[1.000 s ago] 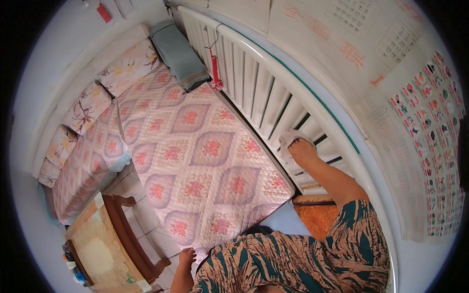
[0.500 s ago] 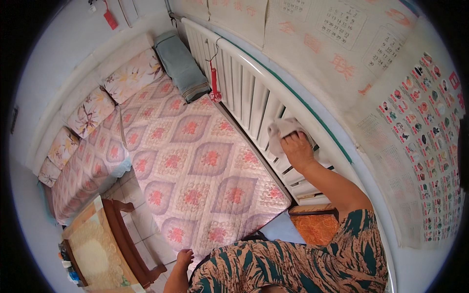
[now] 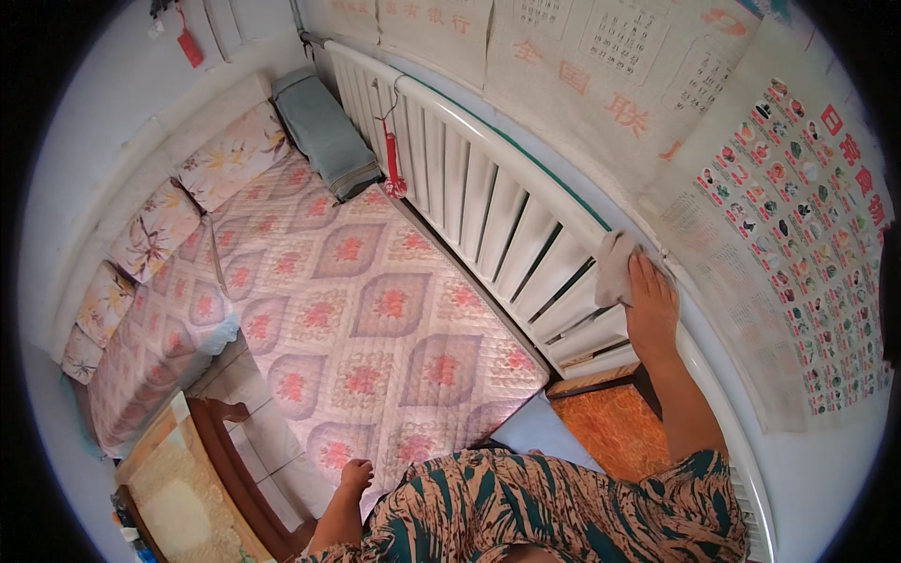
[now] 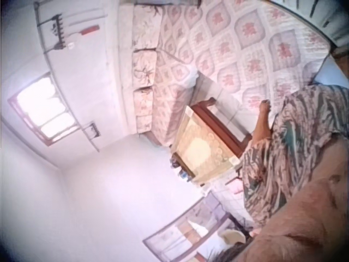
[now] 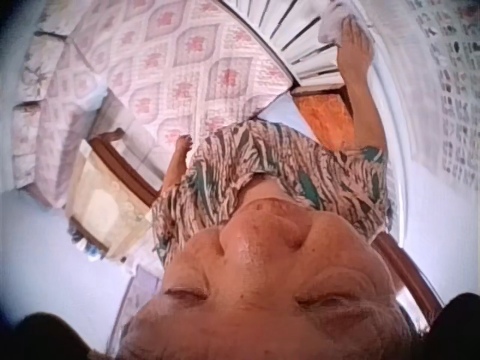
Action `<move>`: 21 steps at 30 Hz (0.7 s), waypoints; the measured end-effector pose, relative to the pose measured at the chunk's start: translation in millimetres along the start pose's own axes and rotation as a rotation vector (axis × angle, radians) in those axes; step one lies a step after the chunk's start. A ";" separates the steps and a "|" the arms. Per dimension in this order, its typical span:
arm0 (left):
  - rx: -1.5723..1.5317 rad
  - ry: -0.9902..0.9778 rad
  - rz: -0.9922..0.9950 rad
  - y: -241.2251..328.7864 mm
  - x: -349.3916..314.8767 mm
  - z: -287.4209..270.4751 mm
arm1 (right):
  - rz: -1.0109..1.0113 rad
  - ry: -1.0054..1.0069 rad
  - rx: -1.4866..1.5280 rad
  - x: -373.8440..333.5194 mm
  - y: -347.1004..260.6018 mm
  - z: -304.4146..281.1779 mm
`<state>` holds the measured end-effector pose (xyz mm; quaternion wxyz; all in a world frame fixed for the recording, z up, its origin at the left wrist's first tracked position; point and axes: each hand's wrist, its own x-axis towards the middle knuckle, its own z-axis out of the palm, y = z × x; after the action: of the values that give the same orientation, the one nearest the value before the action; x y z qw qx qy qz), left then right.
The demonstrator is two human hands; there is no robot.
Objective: The person wipes a white radiator with a cloth, cleaning the various bars and the top rail.
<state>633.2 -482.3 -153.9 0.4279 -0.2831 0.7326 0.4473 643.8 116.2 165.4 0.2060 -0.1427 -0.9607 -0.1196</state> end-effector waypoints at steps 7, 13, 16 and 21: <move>-0.092 -0.004 -0.095 -27.5 -0.2 -5.9 | 0.004 -0.064 0.002 38.5 -16.3 4.8; -0.108 -0.004 -0.035 -28.8 -6.7 15.6 | -0.179 0.170 -0.201 113.1 -62.7 54.7; -0.115 0.007 -0.010 -26.2 -16.7 19.9 | -0.194 0.174 -0.234 147.5 -85.7 64.9; -0.172 0.045 -0.019 -40.6 -24.6 9.7 | -0.127 0.113 -0.167 183.4 -96.5 81.2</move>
<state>680.8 -490.7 -151.2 0.3896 -0.3360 0.6981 0.4980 422.9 91.1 155.7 0.2392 -0.0911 -0.9413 -0.2199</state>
